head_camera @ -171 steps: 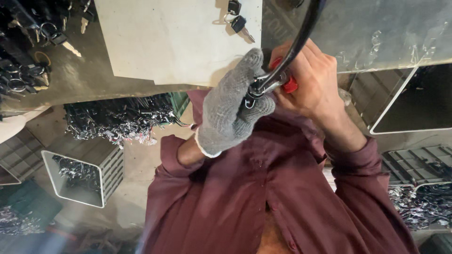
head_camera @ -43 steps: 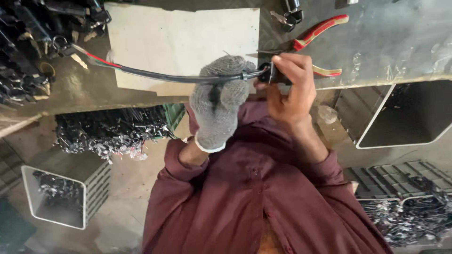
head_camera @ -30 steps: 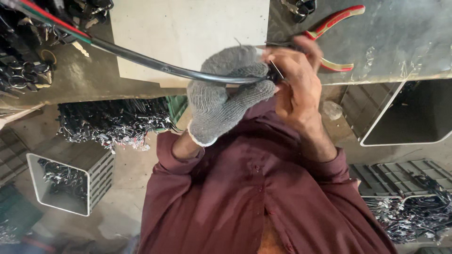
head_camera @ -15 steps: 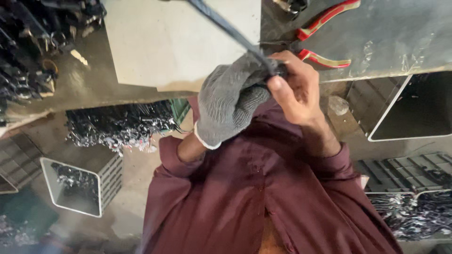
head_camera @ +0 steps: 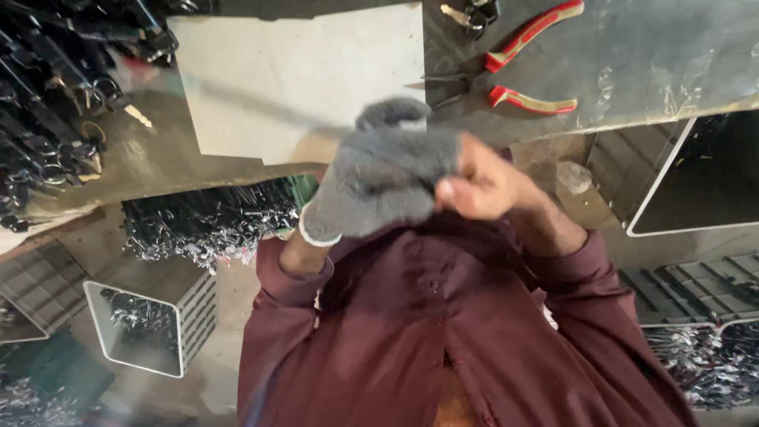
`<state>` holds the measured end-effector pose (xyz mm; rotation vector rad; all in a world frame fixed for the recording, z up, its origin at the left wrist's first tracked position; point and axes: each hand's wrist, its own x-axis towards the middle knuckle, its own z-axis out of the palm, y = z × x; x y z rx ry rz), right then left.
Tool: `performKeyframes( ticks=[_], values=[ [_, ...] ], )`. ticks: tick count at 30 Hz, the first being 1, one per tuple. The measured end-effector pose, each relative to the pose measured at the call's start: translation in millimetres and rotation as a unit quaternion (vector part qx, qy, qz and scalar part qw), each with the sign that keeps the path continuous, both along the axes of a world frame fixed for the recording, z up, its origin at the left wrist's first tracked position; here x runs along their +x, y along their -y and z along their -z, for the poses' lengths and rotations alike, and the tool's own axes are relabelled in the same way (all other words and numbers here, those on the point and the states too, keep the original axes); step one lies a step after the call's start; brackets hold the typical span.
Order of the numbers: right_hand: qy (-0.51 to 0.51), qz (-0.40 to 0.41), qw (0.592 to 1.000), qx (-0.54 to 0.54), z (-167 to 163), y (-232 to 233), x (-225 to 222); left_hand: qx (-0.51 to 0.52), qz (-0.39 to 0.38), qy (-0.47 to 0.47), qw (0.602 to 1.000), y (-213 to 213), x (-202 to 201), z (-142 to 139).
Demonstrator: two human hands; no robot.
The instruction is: The person attaches a black plug connector to the end of a cable at a workbench. They strip and arrange the wire ends, insert them into the plug housing, and use pliers to crimp and secure the connector, working on one cable assembly.
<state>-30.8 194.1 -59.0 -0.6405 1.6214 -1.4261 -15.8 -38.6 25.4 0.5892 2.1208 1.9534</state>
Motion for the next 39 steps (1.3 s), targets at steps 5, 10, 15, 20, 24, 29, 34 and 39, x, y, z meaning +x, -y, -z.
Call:
performKeyframes(
  ticks=[5,10,15,20,24,29,34,39],
  values=[
    [0.245,0.102,0.920,-0.287,15.9,8.1,23.1,0.016,-0.037,0.037,0.998,-4.3,7.2,-3.3],
    [0.043,0.327,0.926,-0.183,37.5,32.3,40.4,0.016,-0.132,0.073,0.988,-25.7,-1.0,21.8],
    [-0.041,0.437,0.898,-0.040,2.6,37.0,22.9,0.039,-0.154,0.130,0.979,-28.6,0.8,37.3],
    [-0.547,0.176,0.791,0.212,-45.8,-9.0,-25.1,0.147,-0.177,0.180,0.956,-19.4,10.0,36.2],
    [-0.629,0.132,0.701,0.310,-28.9,-46.4,-43.6,0.081,-0.184,0.177,0.964,-21.1,10.3,30.4],
    [-0.438,0.270,0.846,0.138,-15.5,-50.9,-38.3,0.096,-0.107,0.104,0.984,-21.3,8.3,11.4],
    [-0.265,0.231,0.935,0.047,-54.9,-24.9,-29.3,0.238,-0.060,0.203,0.948,-25.8,19.1,-15.4],
    [-0.430,0.198,0.880,0.041,-72.9,0.7,-31.0,0.225,-0.141,0.313,0.912,-40.1,38.5,-26.6]
  ],
)
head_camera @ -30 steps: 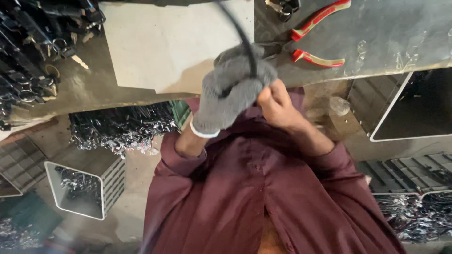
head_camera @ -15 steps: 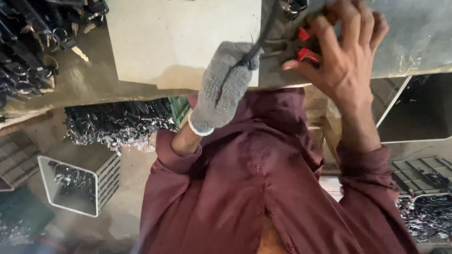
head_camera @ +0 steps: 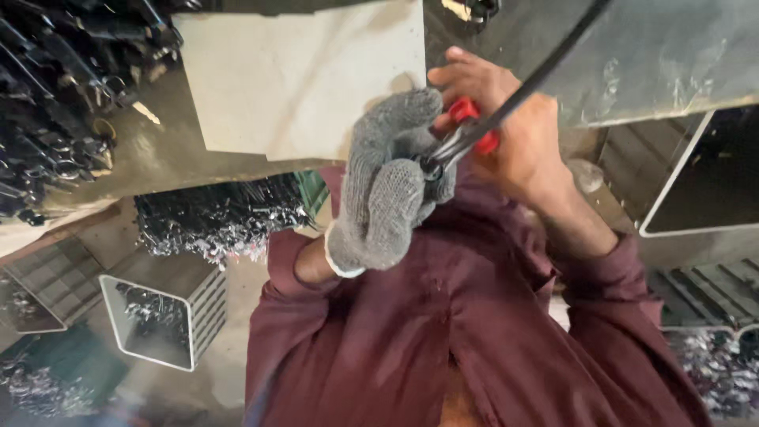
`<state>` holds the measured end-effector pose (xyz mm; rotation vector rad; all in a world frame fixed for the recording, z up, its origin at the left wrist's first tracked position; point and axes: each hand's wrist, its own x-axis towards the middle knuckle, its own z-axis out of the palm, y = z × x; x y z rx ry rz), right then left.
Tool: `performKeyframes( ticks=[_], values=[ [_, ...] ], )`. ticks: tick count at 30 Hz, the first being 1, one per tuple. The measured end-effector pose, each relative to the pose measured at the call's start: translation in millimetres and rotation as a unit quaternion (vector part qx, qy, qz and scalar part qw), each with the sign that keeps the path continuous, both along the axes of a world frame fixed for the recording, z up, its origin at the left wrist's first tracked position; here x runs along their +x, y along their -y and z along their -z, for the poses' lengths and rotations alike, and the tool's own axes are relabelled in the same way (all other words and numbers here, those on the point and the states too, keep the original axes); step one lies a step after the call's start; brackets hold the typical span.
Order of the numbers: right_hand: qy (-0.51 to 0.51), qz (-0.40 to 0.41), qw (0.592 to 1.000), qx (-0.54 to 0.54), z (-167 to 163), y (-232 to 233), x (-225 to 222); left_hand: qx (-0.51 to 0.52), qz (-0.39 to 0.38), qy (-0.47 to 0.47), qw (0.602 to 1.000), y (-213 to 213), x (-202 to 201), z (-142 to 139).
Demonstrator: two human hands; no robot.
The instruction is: The person attaches a black plug connector to the end of a cable at a workbench. They strip and arrange the wire ends, insert them into the plug housing, and use pliers to crimp and secure the connector, working on one cable assembly.
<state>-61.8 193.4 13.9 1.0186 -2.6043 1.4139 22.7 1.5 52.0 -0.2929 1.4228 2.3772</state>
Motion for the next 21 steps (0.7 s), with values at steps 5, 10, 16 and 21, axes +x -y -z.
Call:
performKeyframes(
  ticks=[5,10,16,21],
  values=[
    [-0.049,0.000,0.990,0.131,1.4,-3.4,-7.7,0.189,-0.025,0.247,0.950,5.3,2.7,19.0],
    [-0.089,0.008,0.994,0.056,18.0,-2.6,-1.1,0.090,-0.078,0.041,0.992,6.0,12.5,27.1],
    [-0.076,0.040,0.993,0.087,45.1,1.8,11.8,0.449,-0.093,0.419,0.783,8.8,-3.0,27.0],
    [-0.099,0.036,0.978,0.179,38.1,-1.5,1.6,0.082,0.058,0.072,0.992,22.1,-0.2,-1.5]
  ],
)
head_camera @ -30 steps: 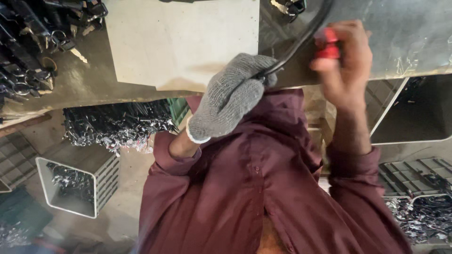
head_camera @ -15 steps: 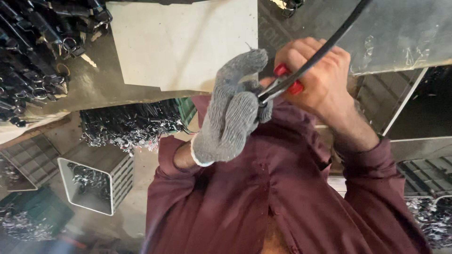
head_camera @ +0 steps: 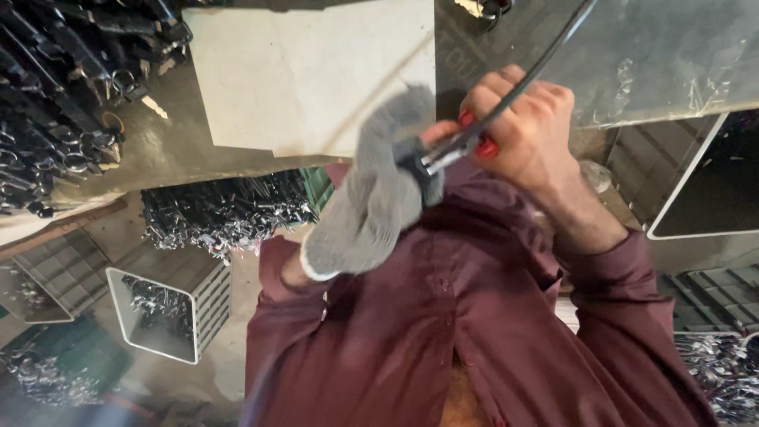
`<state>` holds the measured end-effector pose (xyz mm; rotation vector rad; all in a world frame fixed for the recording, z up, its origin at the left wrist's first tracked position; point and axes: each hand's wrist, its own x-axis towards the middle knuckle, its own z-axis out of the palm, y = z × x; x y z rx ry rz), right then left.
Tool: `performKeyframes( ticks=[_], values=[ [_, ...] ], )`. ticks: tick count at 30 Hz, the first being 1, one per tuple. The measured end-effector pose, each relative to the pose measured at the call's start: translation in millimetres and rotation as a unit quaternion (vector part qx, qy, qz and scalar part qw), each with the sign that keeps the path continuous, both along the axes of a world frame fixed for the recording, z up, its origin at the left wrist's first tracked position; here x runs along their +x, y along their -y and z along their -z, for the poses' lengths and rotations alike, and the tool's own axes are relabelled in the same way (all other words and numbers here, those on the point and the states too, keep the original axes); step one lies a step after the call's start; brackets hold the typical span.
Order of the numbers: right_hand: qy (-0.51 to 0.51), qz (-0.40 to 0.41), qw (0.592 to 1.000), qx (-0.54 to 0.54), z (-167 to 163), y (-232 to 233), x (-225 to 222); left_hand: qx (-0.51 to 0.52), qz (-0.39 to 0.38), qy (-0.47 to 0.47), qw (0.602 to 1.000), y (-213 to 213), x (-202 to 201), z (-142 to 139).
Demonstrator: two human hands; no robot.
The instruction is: The person attaches a black plug connector to the end of a cable at a workbench. They strip and arrange the wire ends, insert them into the plug housing, and use pliers to crimp and secure the connector, working on one cable assembly.
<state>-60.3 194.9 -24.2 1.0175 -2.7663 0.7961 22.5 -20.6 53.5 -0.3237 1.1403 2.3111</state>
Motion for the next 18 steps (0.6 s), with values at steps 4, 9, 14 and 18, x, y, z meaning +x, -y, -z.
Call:
performKeyframes(
  ticks=[4,9,14,18],
  values=[
    [0.061,-0.065,0.990,-0.109,-15.4,-1.2,-11.4,-0.132,0.059,-0.157,0.977,4.0,-0.4,-6.6],
    [0.139,-0.048,0.980,-0.135,-21.6,6.2,2.9,-0.440,-0.016,-0.375,0.816,-3.8,-4.8,11.8],
    [0.112,-0.004,0.989,-0.100,-20.8,7.6,12.5,-0.504,-0.028,-0.371,0.779,-14.6,3.1,25.2],
    [0.098,0.021,0.992,-0.078,-26.6,2.7,13.2,-0.476,-0.034,-0.367,0.799,-17.0,7.0,31.4]
  ],
)
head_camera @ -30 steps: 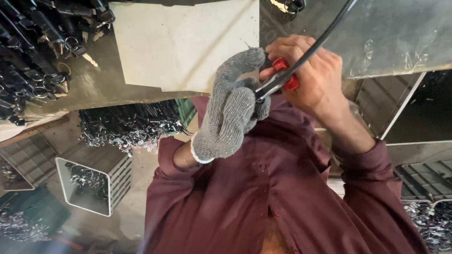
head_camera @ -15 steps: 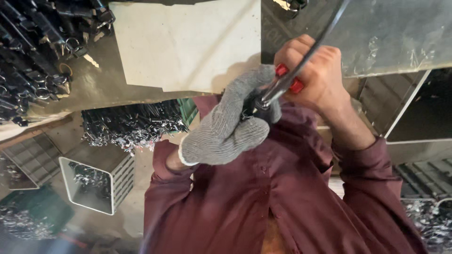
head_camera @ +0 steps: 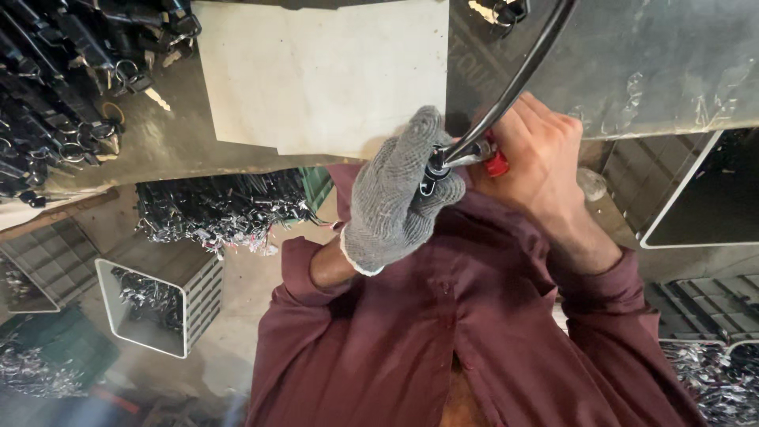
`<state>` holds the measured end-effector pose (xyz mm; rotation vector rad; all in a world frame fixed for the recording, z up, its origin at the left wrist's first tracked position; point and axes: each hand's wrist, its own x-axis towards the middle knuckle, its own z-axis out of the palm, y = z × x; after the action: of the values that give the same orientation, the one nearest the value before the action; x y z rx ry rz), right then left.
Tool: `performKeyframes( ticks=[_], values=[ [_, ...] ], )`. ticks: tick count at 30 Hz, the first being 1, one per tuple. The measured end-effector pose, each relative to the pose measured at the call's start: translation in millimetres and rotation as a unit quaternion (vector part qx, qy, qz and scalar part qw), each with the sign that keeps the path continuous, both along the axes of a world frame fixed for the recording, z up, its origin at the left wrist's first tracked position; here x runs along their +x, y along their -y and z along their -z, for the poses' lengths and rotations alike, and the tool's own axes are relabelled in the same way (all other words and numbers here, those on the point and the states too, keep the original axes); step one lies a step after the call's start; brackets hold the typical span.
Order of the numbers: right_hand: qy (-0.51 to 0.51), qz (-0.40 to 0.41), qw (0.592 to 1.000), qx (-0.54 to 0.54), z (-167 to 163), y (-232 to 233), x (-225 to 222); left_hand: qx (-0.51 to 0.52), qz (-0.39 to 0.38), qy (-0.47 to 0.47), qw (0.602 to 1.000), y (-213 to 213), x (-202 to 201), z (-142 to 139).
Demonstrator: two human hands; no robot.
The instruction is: The person attaches a black plug connector to the end of a cable at a workbench. They strip and arrange the wire ends, insert them into the plug housing, and use pliers to crimp and secure the connector, working on one cable assembly.
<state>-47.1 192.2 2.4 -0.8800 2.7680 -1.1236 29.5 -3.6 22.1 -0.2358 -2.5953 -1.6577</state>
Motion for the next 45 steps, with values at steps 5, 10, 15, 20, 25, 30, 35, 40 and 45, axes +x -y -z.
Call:
performKeyframes(
  ticks=[5,10,15,20,25,30,35,40,45],
  values=[
    [0.008,-0.007,0.998,0.059,-10.1,-6.5,8.5,-0.033,-0.015,-0.060,0.998,-0.8,1.8,5.4],
    [0.007,0.025,0.993,0.113,-11.6,-7.3,17.8,-0.078,-0.005,-0.030,0.996,-1.2,5.4,13.0],
    [0.007,0.065,0.989,0.132,-4.7,-0.2,21.2,-0.250,-0.039,-0.090,0.963,-0.9,9.4,21.0],
    [0.032,0.036,0.999,0.017,-10.6,6.5,23.3,-0.283,-0.024,-0.116,0.952,2.5,2.8,17.5],
    [0.064,0.046,0.997,0.006,-13.8,13.8,21.2,-0.097,0.046,0.001,0.994,12.5,-5.9,-6.6],
    [-0.052,-0.004,0.992,-0.114,17.8,14.7,-1.9,0.319,0.110,0.225,0.914,18.9,-6.1,-22.6],
    [0.008,-0.084,0.989,-0.125,30.0,4.9,-17.4,0.519,0.098,0.332,0.781,18.4,-1.5,-24.2],
    [-0.001,-0.042,0.997,-0.064,17.0,15.4,-15.2,0.199,0.066,0.133,0.969,15.3,-10.6,-22.0],
    [-0.158,0.023,0.985,0.066,15.6,12.7,-28.9,-0.200,-0.116,0.090,0.969,41.4,-28.7,-21.6]
  ],
)
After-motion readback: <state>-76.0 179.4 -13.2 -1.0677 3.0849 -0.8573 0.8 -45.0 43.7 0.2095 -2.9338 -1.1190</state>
